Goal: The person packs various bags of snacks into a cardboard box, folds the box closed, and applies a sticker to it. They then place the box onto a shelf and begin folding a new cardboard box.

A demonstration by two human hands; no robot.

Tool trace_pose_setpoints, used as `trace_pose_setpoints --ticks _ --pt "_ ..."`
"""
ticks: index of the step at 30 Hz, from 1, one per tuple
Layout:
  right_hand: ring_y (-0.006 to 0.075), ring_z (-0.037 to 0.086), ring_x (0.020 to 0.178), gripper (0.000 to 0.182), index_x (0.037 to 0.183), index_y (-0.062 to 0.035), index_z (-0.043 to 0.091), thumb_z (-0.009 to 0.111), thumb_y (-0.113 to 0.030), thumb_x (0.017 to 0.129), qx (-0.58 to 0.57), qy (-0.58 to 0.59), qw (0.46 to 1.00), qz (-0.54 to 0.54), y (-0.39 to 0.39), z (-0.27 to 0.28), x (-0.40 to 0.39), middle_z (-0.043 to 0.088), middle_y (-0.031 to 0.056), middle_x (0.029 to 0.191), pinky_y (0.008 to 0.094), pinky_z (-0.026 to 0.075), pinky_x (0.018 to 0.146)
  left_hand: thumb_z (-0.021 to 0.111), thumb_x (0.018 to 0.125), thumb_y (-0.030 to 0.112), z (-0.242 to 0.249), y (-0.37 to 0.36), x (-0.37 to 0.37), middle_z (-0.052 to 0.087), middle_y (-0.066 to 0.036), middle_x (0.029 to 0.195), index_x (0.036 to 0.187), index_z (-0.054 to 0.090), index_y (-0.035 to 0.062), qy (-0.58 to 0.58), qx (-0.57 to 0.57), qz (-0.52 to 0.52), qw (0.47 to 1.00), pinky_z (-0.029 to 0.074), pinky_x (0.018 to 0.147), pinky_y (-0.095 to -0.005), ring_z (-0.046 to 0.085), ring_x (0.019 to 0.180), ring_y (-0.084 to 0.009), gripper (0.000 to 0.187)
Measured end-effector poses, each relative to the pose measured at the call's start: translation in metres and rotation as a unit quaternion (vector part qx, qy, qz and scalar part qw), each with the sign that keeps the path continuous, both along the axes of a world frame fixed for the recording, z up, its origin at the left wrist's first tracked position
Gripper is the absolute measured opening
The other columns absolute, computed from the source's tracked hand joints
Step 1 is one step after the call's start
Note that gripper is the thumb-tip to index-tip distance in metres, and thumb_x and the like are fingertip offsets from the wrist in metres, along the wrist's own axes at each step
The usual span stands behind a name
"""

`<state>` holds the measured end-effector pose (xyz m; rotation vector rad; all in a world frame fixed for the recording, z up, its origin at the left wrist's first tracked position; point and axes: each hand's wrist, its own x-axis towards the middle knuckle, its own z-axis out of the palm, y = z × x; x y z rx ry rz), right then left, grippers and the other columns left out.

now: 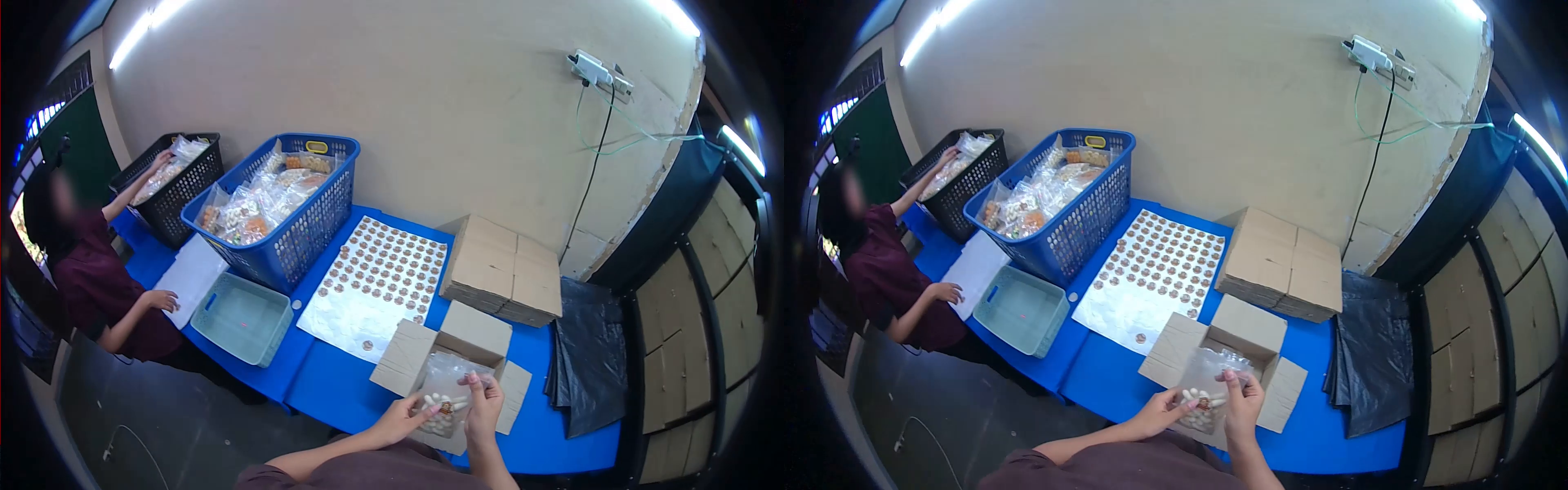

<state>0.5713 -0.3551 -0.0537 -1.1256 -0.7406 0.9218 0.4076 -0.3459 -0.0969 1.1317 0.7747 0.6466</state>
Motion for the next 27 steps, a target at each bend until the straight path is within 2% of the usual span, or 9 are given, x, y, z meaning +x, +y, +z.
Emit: trace_pose_setpoints --ticks 6,7,11,13,16,17,21,26,27 --pt "0.0119 0.061 0.074 0.014 0.083 -0.0002 0.067 0.065 -0.013 0.089 -0.045 -0.053 0.995 0.068 -0.016 -0.012 -0.006 0.068 0.0079 0.078 0.0272 0.046 0.072 0.067 0.089 0.016 0.016 0.013 -0.013 0.063 -0.007 0.110 0.117 0.057 -0.0018 -0.042 0.131 0.052 0.989 0.045 0.092 -0.0281 0.055 0.110 -0.0141 0.034" --pt "0.0120 0.061 0.075 0.014 0.085 0.0001 0.067 0.065 -0.013 0.089 -0.040 -0.046 0.994 0.093 -0.016 -0.012 -0.009 0.068 0.0083 0.080 0.0268 0.046 0.073 0.067 0.089 0.015 0.021 0.018 -0.019 0.063 -0.007 0.112 0.115 0.059 -0.0007 0.025 0.034 0.032 0.999 0.044 0.093 -0.0281 0.055 0.109 -0.0130 0.031" --pt "0.0120 0.062 0.079 0.017 0.090 0.0011 0.068 0.064 -0.015 0.092 -0.024 -0.058 0.995 0.080 -0.012 -0.028 -0.012 0.069 0.0077 0.083 0.0251 0.048 0.075 0.066 0.090 0.015 0.020 0.027 -0.025 0.062 -0.008 0.117 0.124 0.057 0.0019 0.023 0.071 0.015 0.997 0.043 0.095 -0.0276 0.054 0.111 -0.0129 0.037" --pt "0.0134 0.062 0.082 0.020 0.094 0.0027 0.066 0.060 -0.016 0.094 -0.012 -0.042 0.999 0.006 -0.009 -0.019 -0.018 0.067 0.0091 0.092 0.0264 0.049 0.078 0.066 0.090 0.017 0.022 0.024 -0.017 0.056 -0.010 0.128 0.140 0.043 0.0054 -0.069 0.044 0.147 0.986 0.042 0.097 -0.0291 0.052 0.117 -0.0150 0.056" --pt "0.0153 0.062 0.088 0.021 0.099 0.0040 0.065 0.056 -0.014 0.096 0.058 -0.113 0.987 -0.101 -0.006 -0.024 -0.017 0.064 0.0125 0.104 0.0277 0.049 0.081 0.064 0.091 0.026 0.015 0.027 -0.018 0.051 -0.013 0.137 0.149 0.028 0.0103 -0.001 0.163 0.141 0.976 0.042 0.099 -0.0355 0.052 0.117 -0.0176 0.069" --pt "0.0200 0.061 0.096 0.026 0.107 0.0046 0.063 0.053 -0.017 0.097 0.051 -0.162 0.981 -0.092 -0.006 -0.028 -0.016 0.061 0.0157 0.112 0.0307 0.049 0.084 0.067 0.088 0.032 0.014 0.027 -0.017 0.039 -0.017 0.146 0.150 0.022 0.0105 0.024 0.180 0.089 0.979 0.039 0.102 -0.0399 0.047 0.125 -0.0245 0.080" --pt "0.0302 0.055 0.110 0.034 0.113 0.0016 0.064 0.046 -0.024 0.099 0.109 -0.320 0.941 0.026 -0.008 -0.021 -0.028 0.060 0.0185 0.115 0.0394 0.041 0.096 0.071 0.084 0.041 0.000 0.014 0.000 0.024 -0.017 0.153 0.150 0.017 0.0070 -0.033 0.211 0.038 0.976 0.035 0.105 -0.0380 0.037 0.131 -0.0230 0.092" --pt "0.0298 0.052 0.113 0.036 0.115 0.0008 0.063 0.050 -0.027 0.098 0.113 -0.324 0.935 0.085 -0.005 -0.021 -0.036 0.057 0.0171 0.121 0.0384 0.039 0.098 0.060 0.093 0.034 0.000 0.017 -0.001 0.041 -0.015 0.142 0.141 0.037 0.0010 -0.064 0.146 0.055 0.986 0.033 0.106 -0.0364 0.046 0.123 -0.0222 0.063" --pt "0.0286 0.052 0.114 0.036 0.115 0.0006 0.063 0.054 -0.028 0.096 0.091 -0.280 0.956 0.008 -0.004 -0.018 -0.042 0.055 0.0164 0.125 0.0381 0.039 0.098 0.057 0.095 0.028 -0.001 0.016 -0.004 0.047 -0.015 0.138 0.137 0.043 -0.0002 -0.056 0.126 0.068 0.988 0.031 0.108 -0.0374 0.051 0.120 -0.0225 0.052"
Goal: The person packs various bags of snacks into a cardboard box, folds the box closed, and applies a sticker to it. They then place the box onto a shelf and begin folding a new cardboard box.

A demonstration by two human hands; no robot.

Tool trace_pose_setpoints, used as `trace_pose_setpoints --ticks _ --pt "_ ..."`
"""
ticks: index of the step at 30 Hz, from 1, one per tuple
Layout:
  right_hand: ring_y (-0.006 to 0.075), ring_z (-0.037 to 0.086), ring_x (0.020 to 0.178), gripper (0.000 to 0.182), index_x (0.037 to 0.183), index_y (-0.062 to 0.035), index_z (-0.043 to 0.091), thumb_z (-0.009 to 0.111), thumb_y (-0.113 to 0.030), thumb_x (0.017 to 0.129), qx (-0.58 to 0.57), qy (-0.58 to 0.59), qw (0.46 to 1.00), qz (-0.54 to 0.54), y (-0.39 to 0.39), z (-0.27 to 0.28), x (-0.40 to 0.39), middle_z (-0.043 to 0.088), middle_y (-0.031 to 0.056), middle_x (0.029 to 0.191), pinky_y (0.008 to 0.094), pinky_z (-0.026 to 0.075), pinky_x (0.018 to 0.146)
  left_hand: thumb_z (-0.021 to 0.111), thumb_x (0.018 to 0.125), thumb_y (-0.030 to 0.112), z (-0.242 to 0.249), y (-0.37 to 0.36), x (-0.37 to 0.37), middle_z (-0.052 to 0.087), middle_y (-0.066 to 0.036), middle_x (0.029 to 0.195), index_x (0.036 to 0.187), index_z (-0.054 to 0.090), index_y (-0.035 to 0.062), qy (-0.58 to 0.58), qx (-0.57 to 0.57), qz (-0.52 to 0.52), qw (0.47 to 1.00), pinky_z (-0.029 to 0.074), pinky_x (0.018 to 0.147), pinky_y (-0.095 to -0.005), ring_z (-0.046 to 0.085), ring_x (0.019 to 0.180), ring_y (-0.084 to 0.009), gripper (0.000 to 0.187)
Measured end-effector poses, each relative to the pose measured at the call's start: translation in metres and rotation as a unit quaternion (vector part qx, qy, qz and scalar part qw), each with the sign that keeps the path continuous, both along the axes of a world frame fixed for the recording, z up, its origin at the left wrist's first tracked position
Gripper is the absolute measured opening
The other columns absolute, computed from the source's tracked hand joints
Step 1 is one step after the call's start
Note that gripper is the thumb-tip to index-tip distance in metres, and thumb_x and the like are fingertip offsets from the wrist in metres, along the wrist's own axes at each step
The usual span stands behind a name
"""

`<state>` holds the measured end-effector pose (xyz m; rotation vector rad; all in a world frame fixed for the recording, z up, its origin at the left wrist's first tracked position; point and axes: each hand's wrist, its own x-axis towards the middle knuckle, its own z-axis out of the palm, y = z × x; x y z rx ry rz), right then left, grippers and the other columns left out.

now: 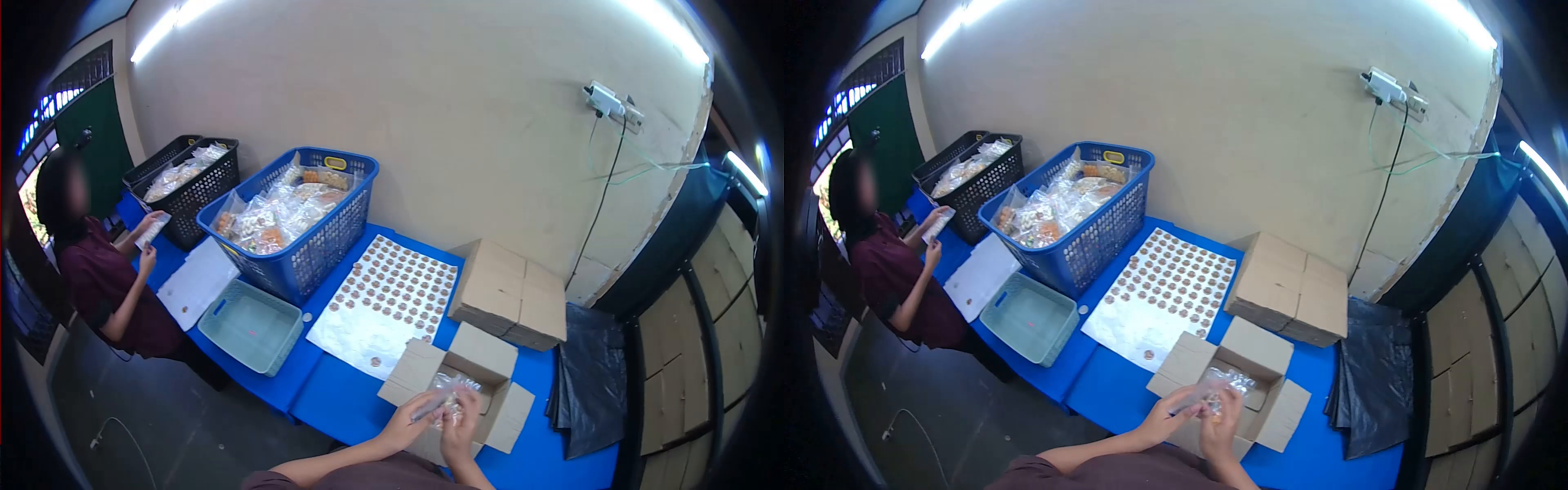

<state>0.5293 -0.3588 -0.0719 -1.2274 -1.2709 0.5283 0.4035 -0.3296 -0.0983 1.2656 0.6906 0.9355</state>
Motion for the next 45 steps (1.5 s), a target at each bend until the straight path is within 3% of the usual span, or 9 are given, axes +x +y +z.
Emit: trace_pose_setpoints --ticks 7,11,18,24,31,35,39,41,45 --pt "0.0228 0.049 0.118 0.023 0.101 0.0005 0.067 0.063 -0.020 0.091 -0.098 0.207 0.968 0.100 0.013 -0.022 0.031 0.052 0.0155 0.132 0.0348 0.041 0.098 0.042 0.101 0.032 -0.020 0.003 -0.008 0.067 -0.014 0.096 0.128 0.056 0.0066 0.030 -0.015 -0.007 0.999 0.018 0.114 -0.0405 0.058 0.109 -0.0243 0.040" --pt "0.0212 0.050 0.120 0.027 0.105 0.0043 0.066 0.056 -0.019 0.096 -0.109 0.277 0.953 0.053 0.017 -0.029 0.033 0.055 0.0182 0.129 0.0348 0.040 0.100 0.048 0.098 0.025 0.008 0.007 -0.009 0.036 -0.018 0.142 0.142 0.039 0.0136 0.055 0.119 0.124 0.984 0.025 0.112 -0.0446 0.034 0.134 -0.0323 0.046" --pt "0.0173 0.051 0.117 0.042 0.131 0.0039 0.051 0.050 -0.024 0.100 -0.110 0.299 0.948 0.027 0.014 -0.023 0.012 0.055 0.0160 0.128 0.0285 0.045 0.091 0.065 0.086 0.023 -0.016 -0.001 -0.006 0.013 -0.019 0.152 0.147 0.031 0.0162 0.228 0.232 0.069 0.943 0.024 0.111 -0.0479 0.019 0.142 -0.0358 0.071" --pt "0.0203 0.047 0.121 0.056 0.148 -0.0138 0.029 0.053 -0.025 0.098 -0.184 0.363 0.906 0.117 0.010 -0.011 -0.011 0.048 0.0154 0.134 0.0314 0.048 0.087 0.063 0.087 0.010 -0.027 0.003 -0.014 0.063 -0.018 0.115 0.139 0.042 0.0079 0.089 0.026 0.146 0.985 0.052 0.080 -0.0299 0.064 0.102 -0.0200 0.056" --pt "0.0153 0.058 0.105 0.072 0.150 -0.0056 0.017 0.061 -0.015 0.093 -0.240 0.239 0.930 0.145 0.013 -0.047 0.005 0.061 0.0126 0.116 0.0286 0.047 0.086 0.057 0.095 0.032 -0.037 0.002 -0.012 0.069 -0.007 0.093 0.122 0.060 0.0063 0.084 0.067 0.154 0.982 0.052 0.067 -0.0224 0.064 0.075 -0.0070 0.037" --pt "0.0141 0.061 0.097 0.035 0.124 0.0024 0.051 0.058 -0.016 0.095 -0.225 0.317 0.914 0.118 0.014 -0.056 0.018 0.066 0.0087 0.105 0.0271 0.047 0.086 0.052 0.098 0.035 -0.044 -0.001 -0.011 0.068 -0.008 0.093 0.127 0.053 -0.0010 -0.107 -0.217 0.042 0.969 0.050 0.070 -0.0223 0.063 0.080 -0.0071 0.046" --pt "0.0160 0.061 0.099 0.025 0.110 0.0034 0.063 0.059 -0.015 0.094 -0.202 0.395 0.890 0.103 0.019 -0.044 0.033 0.066 0.0115 0.109 0.0295 0.047 0.088 0.050 0.099 0.032 -0.021 -0.001 -0.018 0.065 -0.006 0.104 0.130 0.050 -0.0010 -0.097 -0.200 -0.070 0.972 0.048 0.078 -0.0237 0.061 0.089 -0.0095 0.045" --pt "0.0172 0.062 0.097 0.023 0.105 0.0037 0.066 0.061 -0.015 0.092 -0.183 0.393 0.893 0.119 0.017 -0.045 0.040 0.067 0.0133 0.106 0.0308 0.047 0.089 0.053 0.098 0.030 -0.010 -0.009 -0.009 0.065 -0.008 0.098 0.126 0.052 -0.0016 0.030 0.021 -0.008 0.999 0.046 0.088 -0.0284 0.060 0.096 -0.0133 0.043" --pt "0.0182 0.064 0.093 0.023 0.095 0.0029 0.070 0.062 -0.019 0.092 -0.213 0.203 0.949 0.115 0.010 -0.035 0.034 0.069 0.0131 0.097 0.0318 0.047 0.089 0.060 0.094 0.025 0.014 0.004 -0.015 0.065 -0.005 0.097 0.110 0.061 0.0009 0.068 -0.050 0.021 0.996 0.044 0.087 -0.0283 0.057 0.096 -0.0107 0.029"
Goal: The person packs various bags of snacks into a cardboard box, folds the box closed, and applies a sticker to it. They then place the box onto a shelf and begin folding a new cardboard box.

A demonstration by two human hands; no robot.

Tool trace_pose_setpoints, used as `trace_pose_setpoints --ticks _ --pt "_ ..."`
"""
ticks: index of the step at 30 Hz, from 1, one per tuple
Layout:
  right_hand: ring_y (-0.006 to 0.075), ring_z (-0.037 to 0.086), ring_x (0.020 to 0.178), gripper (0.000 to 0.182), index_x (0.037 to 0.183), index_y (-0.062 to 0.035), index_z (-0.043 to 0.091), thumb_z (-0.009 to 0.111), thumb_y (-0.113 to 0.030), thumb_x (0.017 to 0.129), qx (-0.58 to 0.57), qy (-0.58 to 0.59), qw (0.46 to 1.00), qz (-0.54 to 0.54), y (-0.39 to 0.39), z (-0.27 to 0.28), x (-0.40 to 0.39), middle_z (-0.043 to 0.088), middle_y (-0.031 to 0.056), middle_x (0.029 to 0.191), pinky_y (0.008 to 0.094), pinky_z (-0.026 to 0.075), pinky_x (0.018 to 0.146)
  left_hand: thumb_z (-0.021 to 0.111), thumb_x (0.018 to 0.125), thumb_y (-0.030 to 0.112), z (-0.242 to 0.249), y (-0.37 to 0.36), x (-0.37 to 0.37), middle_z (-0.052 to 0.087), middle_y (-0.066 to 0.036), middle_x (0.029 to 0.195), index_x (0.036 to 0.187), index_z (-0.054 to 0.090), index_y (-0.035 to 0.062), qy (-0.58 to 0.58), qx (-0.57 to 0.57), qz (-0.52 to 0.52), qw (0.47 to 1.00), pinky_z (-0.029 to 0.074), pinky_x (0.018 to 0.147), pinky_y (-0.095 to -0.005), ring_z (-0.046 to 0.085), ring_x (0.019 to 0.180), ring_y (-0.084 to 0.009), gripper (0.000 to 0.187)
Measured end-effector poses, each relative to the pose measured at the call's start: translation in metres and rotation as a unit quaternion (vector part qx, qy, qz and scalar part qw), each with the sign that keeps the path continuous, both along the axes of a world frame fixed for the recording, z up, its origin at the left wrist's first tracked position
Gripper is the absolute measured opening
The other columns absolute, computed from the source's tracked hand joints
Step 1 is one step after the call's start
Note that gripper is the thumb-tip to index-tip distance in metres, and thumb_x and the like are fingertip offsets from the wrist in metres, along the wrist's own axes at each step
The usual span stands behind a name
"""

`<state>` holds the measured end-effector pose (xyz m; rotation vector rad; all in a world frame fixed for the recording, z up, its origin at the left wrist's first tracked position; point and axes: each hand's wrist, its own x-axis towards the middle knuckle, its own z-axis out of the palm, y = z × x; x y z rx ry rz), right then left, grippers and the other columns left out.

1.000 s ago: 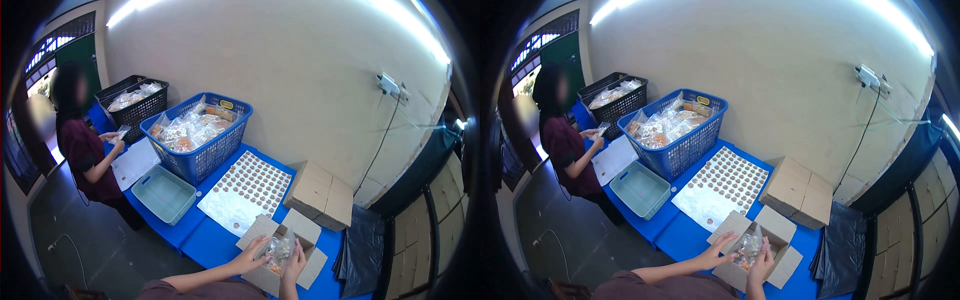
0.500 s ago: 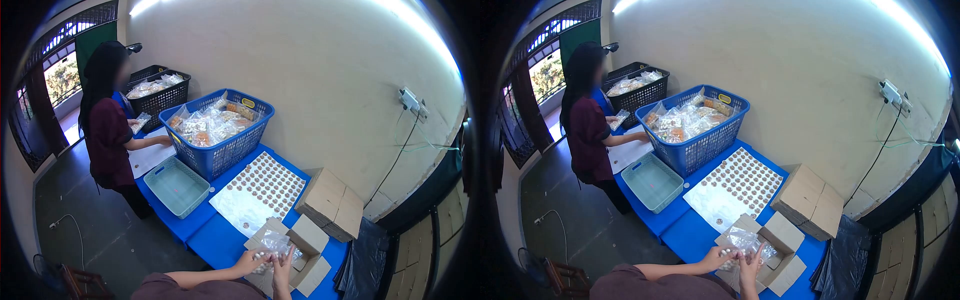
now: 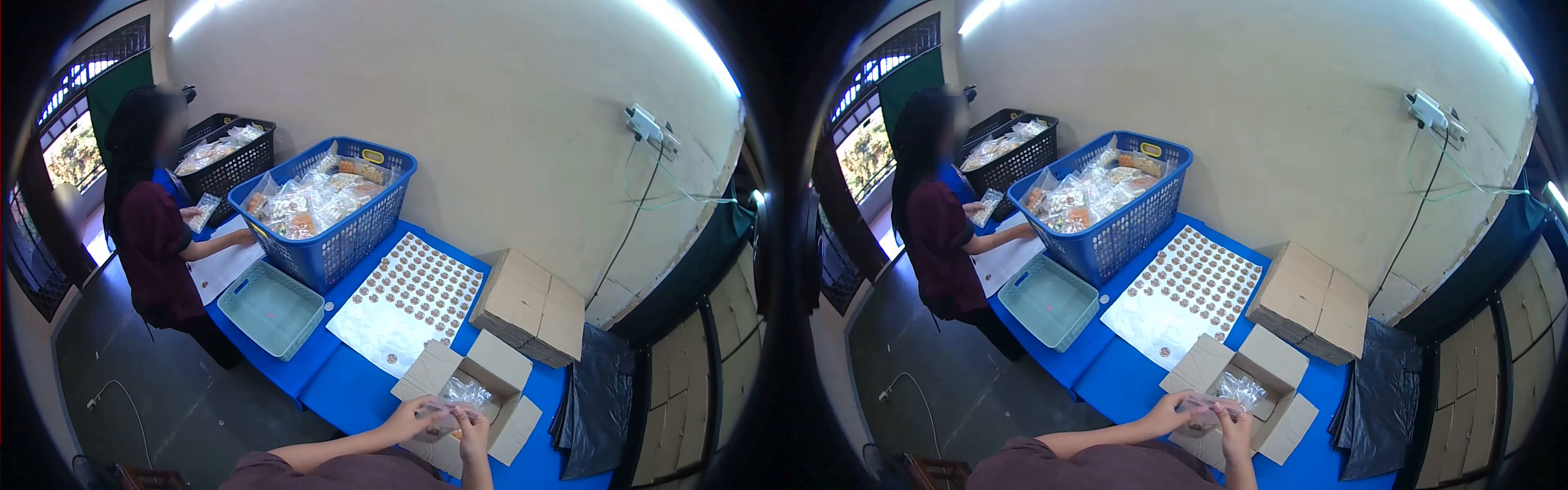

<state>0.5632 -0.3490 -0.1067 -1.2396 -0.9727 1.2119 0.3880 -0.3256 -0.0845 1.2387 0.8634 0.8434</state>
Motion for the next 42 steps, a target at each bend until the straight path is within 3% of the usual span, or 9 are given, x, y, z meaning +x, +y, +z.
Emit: trace_pose_setpoints --ticks 7,14,17,19,23,28,31,34,42 --pt "0.0153 0.060 0.098 0.035 0.124 0.0003 0.053 0.060 -0.016 0.094 0.000 0.024 0.999 0.026 -0.024 -0.031 -0.036 0.063 0.0102 0.111 0.0283 0.046 0.087 0.049 0.100 0.029 -0.044 0.016 0.002 0.065 -0.005 0.091 0.100 0.061 0.0019 -0.095 -0.023 0.104 0.990 0.046 0.080 -0.0269 0.059 0.084 -0.0110 0.030" --pt "0.0194 0.055 0.105 0.062 0.143 -0.0003 0.028 0.061 -0.015 0.093 -0.001 0.066 0.956 -0.287 -0.009 -0.043 0.031 0.056 0.0141 0.117 0.0308 0.045 0.091 0.049 0.095 0.006 -0.054 0.023 -0.013 0.061 -0.009 0.099 0.130 0.041 0.0031 -0.069 0.012 0.091 0.993 0.044 0.089 -0.0293 0.059 0.095 -0.0156 0.036" --pt "0.0274 0.049 0.115 0.069 0.146 -0.0036 0.022 0.062 -0.014 0.091 0.034 -0.043 0.925 -0.375 -0.005 -0.047 0.059 0.047 0.0171 0.126 0.0373 0.040 0.099 0.049 0.093 0.006 -0.062 0.031 -0.025 0.053 -0.005 0.091 0.131 0.040 0.0052 -0.081 0.030 0.120 0.989 0.046 0.086 -0.0303 0.057 0.093 -0.0155 0.039" --pt "0.0338 0.042 0.120 0.072 0.148 -0.0066 0.019 0.061 -0.012 0.090 0.005 -0.436 0.753 -0.492 -0.010 -0.035 0.067 0.042 0.0192 0.130 0.0396 0.036 0.101 0.050 0.093 0.007 -0.057 0.030 -0.026 0.052 -0.005 0.098 0.131 0.041 0.0063 -0.067 0.002 0.147 0.987 0.047 0.086 -0.0308 0.056 0.095 -0.0153 0.039" --pt "0.0386 0.042 0.122 0.065 0.146 -0.0059 0.028 0.057 -0.007 0.088 0.043 -0.426 0.742 -0.516 -0.018 -0.027 0.071 0.038 0.0241 0.132 0.0420 0.035 0.103 0.052 0.092 0.009 -0.045 0.034 -0.028 0.046 -0.008 0.115 0.129 0.044 0.0091 -0.049 -0.016 0.195 0.980 0.047 0.087 -0.0332 0.051 0.102 -0.0150 0.038" --pt "0.0356 0.046 0.118 0.046 0.133 -0.0038 0.047 0.055 -0.008 0.088 0.026 -0.327 0.914 -0.240 -0.006 -0.068 0.059 0.048 0.0210 0.125 0.0440 0.040 0.098 0.051 0.092 0.010 -0.044 0.035 -0.034 0.045 -0.008 0.116 0.127 0.045 0.0089 -0.071 -0.018 0.208 0.975 0.047 0.087 -0.0342 0.049 0.105 -0.0155 0.036" --pt "0.0364 0.049 0.115 0.042 0.128 -0.0023 0.051 0.056 -0.012 0.087 0.007 -0.606 0.779 -0.160 -0.001 -0.092 0.050 0.048 0.0216 0.129 0.0458 0.042 0.095 0.050 0.091 0.007 -0.044 0.033 -0.040 0.045 -0.009 0.117 0.131 0.040 0.0101 -0.057 -0.009 0.212 0.975 0.048 0.086 -0.0348 0.052 0.098 -0.0151 0.042" --pt "0.0397 0.047 0.118 0.042 0.123 0.0013 0.054 0.061 -0.016 0.085 -0.213 -0.517 0.822 0.106 0.013 -0.099 0.065 0.045 0.0259 0.134 0.0480 0.044 0.093 0.047 0.091 0.002 -0.040 0.029 -0.045 0.043 -0.010 0.119 0.136 0.029 0.0105 -0.078 0.009 0.277 0.958 0.049 0.081 -0.0314 0.056 0.086 -0.0142 0.050" --pt "0.0398 0.052 0.105 0.034 0.100 -0.0014 0.053 0.073 -0.014 0.075 -0.108 -0.537 0.831 -0.094 0.006 -0.123 0.046 0.053 0.0198 0.106 0.0449 0.044 0.090 0.044 0.089 -0.003 -0.057 0.036 -0.082 0.042 -0.013 0.121 0.139 0.017 0.0145 -0.052 0.019 0.312 0.949 0.050 0.076 -0.0309 0.057 0.075 -0.0153 0.060"
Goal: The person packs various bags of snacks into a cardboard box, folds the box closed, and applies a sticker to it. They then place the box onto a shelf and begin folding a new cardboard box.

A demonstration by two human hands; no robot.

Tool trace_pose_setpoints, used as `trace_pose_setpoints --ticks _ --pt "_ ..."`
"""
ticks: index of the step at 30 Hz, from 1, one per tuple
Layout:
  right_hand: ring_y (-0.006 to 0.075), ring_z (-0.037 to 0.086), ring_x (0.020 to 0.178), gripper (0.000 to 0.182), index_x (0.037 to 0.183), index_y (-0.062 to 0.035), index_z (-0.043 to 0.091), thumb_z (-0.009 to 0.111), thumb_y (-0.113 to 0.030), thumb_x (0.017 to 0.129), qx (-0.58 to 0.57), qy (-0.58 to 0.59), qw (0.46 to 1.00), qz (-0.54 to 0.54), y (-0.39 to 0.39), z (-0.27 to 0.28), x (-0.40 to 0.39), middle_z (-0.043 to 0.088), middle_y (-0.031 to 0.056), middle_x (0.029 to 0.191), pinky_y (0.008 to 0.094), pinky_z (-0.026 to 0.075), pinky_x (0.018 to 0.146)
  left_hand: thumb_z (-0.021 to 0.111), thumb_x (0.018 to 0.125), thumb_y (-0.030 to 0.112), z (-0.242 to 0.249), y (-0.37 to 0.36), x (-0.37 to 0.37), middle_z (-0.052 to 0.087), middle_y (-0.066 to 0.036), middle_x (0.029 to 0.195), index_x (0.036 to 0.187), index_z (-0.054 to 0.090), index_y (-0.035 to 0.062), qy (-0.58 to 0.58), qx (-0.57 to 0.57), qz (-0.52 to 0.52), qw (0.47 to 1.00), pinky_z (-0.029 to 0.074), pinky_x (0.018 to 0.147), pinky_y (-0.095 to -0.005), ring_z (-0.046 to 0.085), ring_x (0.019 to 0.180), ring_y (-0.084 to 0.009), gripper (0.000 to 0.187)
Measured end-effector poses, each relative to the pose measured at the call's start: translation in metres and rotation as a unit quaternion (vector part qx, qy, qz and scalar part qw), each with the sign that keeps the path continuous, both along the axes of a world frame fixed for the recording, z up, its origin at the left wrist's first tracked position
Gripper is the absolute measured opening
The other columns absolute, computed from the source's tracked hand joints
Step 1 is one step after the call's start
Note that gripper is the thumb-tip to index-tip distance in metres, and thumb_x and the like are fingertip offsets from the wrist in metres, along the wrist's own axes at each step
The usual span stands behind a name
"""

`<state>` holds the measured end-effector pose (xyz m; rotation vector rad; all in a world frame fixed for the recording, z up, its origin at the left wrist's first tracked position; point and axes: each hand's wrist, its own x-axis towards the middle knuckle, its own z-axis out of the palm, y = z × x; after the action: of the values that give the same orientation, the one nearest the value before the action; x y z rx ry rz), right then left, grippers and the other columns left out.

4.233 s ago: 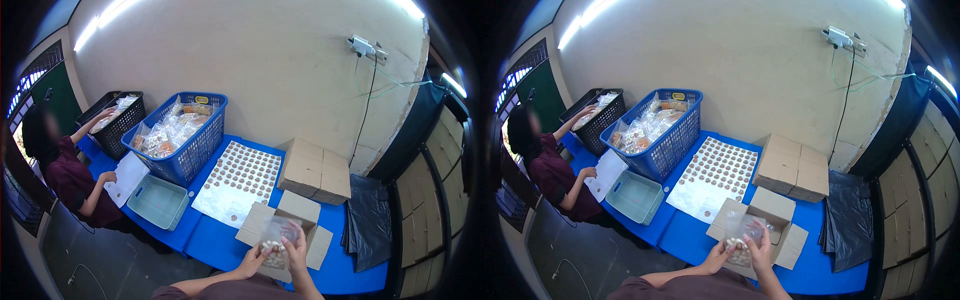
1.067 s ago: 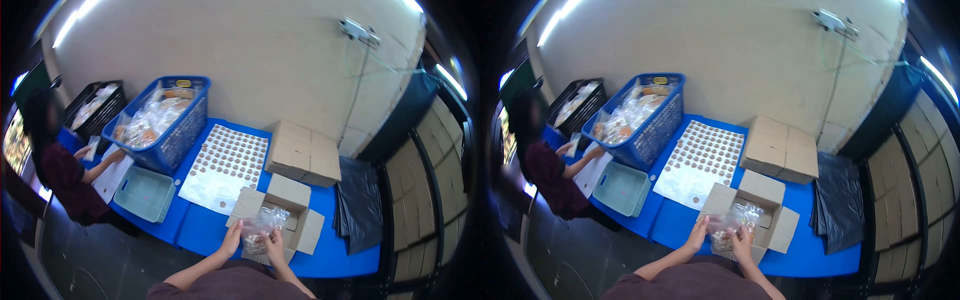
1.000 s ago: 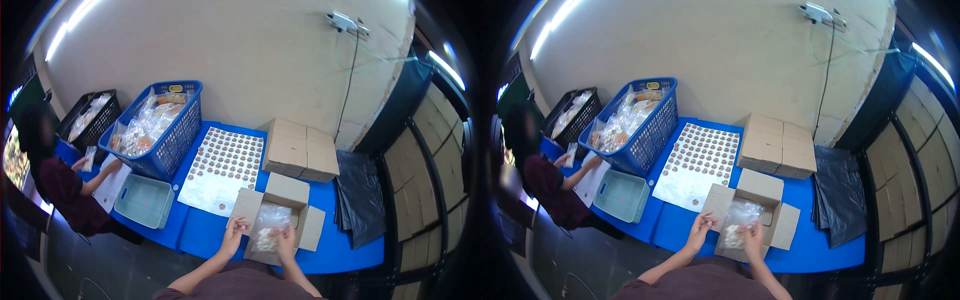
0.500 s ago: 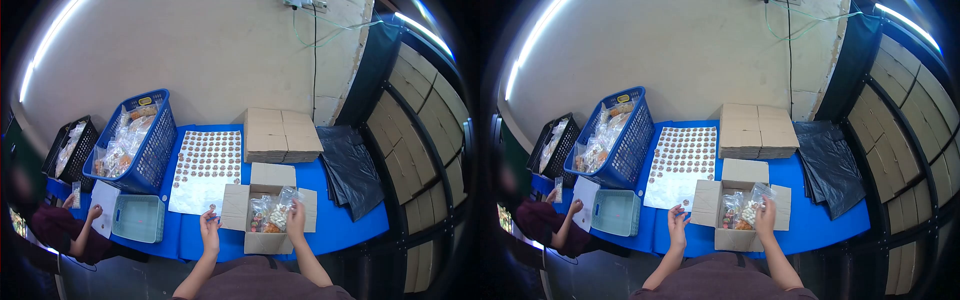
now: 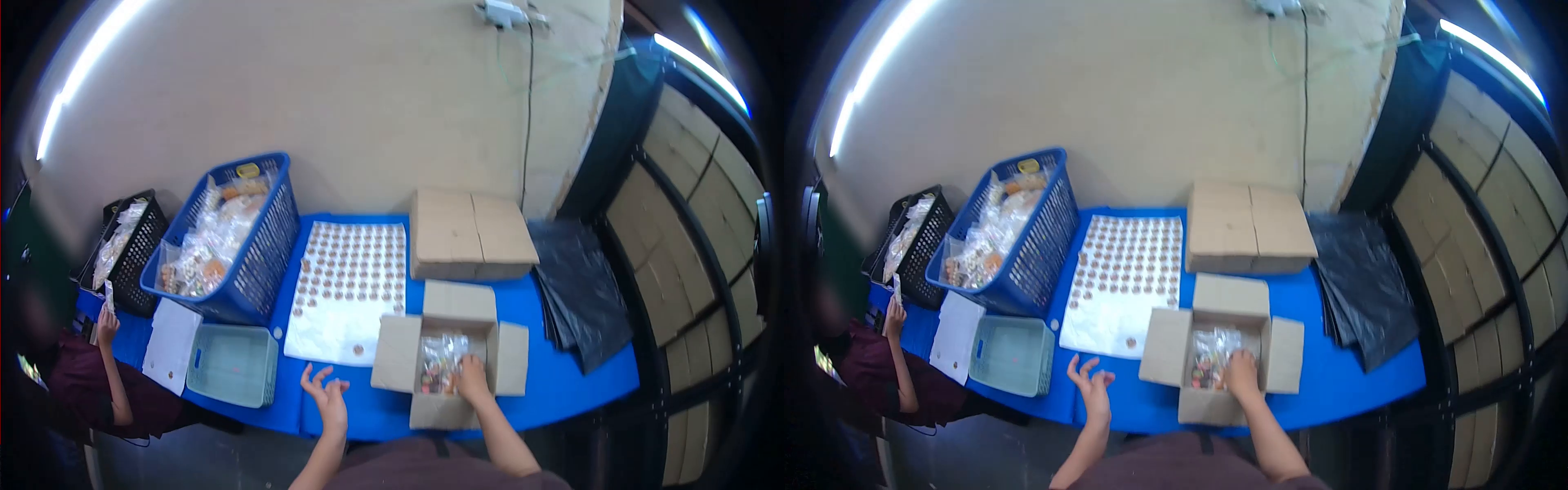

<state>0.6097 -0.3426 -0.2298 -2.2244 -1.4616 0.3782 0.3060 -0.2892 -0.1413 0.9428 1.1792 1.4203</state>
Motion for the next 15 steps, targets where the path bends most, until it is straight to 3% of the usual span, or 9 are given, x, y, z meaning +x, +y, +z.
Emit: trace_pose_setpoints --ticks 3,5,6,8,9,11,13,15 --pt "0.0407 0.047 0.116 0.039 0.106 -0.0025 0.051 0.072 -0.014 0.074 -0.045 0.066 0.997 -0.008 0.006 0.019 -0.009 0.052 0.0213 0.113 0.0501 0.039 0.097 0.045 0.088 -0.007 -0.001 0.015 -0.015 0.042 -0.014 0.121 0.139 0.016 0.0145 -0.001 0.001 0.023 1.000 0.050 0.074 -0.0303 0.057 0.074 -0.0159 0.062" --pt "0.0417 0.037 0.128 0.034 0.104 -0.0008 0.059 0.068 -0.011 0.074 -0.096 -0.050 0.991 -0.076 0.015 0.022 -0.021 0.049 0.0229 0.128 0.0569 0.026 0.107 0.048 0.088 -0.007 0.011 0.018 -0.029 0.043 -0.015 0.118 0.137 0.019 0.0121 -0.021 0.028 0.045 0.998 0.050 0.075 -0.0302 0.057 0.075 -0.0164 0.060" --pt "0.0417 0.037 0.128 0.034 0.104 -0.0008 0.059 0.068 -0.011 0.074 -0.094 -0.055 0.992 -0.055 0.023 0.018 -0.023 0.049 0.0229 0.128 0.0569 0.026 0.107 0.048 0.088 -0.007 0.014 0.027 -0.042 0.043 -0.015 0.118 0.137 0.019 0.0121 -0.024 0.029 0.066 0.997 0.050 0.075 -0.0302 0.057 0.075 -0.0164 0.060" --pt "0.0420 0.030 0.135 0.032 0.104 -0.0014 0.066 0.063 -0.015 0.076 -0.053 -0.219 0.971 -0.074 0.038 0.009 -0.022 0.044 0.0232 0.137 0.0612 0.012 0.111 0.048 0.088 -0.008 0.019 0.043 -0.073 0.043 -0.014 0.116 0.132 0.024 0.0089 0.040 0.119 0.074 0.989 0.049 0.076 -0.0297 0.055 0.075 -0.0159 0.053" --pt "0.0420 0.030 0.135 0.032 0.104 -0.0014 0.066 0.063 -0.015 0.076 -0.051 -0.223 0.972 -0.061 0.047 0.006 -0.024 0.044 0.0232 0.137 0.0612 0.012 0.111 0.049 0.087 -0.007 0.028 0.053 -0.089 0.043 -0.014 0.115 0.128 0.025 0.0080 0.044 0.132 0.091 0.986 0.047 0.078 -0.0294 0.053 0.075 -0.0156 0.049" --pt "0.0408 0.029 0.134 0.033 0.103 -0.0042 0.071 0.063 -0.020 0.075 -0.192 -0.283 0.938 -0.060 0.061 -0.003 -0.030 0.045 0.0210 0.138 0.0604 0.011 0.111 0.047 0.088 -0.007 0.058 0.073 -0.117 0.045 -0.013 0.110 0.122 0.031 0.0070 0.047 0.163 0.136 0.976 0.047 0.075 -0.0278 0.053 0.075 -0.0146 0.040" --pt "0.0406 0.030 0.134 0.034 0.104 -0.0051 0.071 0.062 -0.023 0.075 -0.213 -0.283 0.934 -0.049 0.058 -0.015 -0.039 0.046 0.0192 0.138 0.0615 0.011 0.110 0.046 0.088 -0.007 0.074 0.100 -0.151 0.047 -0.012 0.106 0.116 0.037 0.0061 0.045 0.194 0.177 0.964 0.047 0.072 -0.0262 0.052 0.075 -0.0137 0.032" --pt "0.0403 0.030 0.134 0.035 0.105 -0.0060 0.071 0.061 -0.025 0.076 -0.229 -0.288 0.929 -0.036 0.074 -0.018 -0.039 0.047 0.0173 0.138 0.0625 0.011 0.110 0.043 0.088 -0.007 0.079 0.131 -0.197 0.051 -0.008 0.091 0.094 0.048 0.0047 0.122 0.268 0.218 0.930 0.044 0.061 -0.0212 0.050 0.070 -0.0099 0.014"
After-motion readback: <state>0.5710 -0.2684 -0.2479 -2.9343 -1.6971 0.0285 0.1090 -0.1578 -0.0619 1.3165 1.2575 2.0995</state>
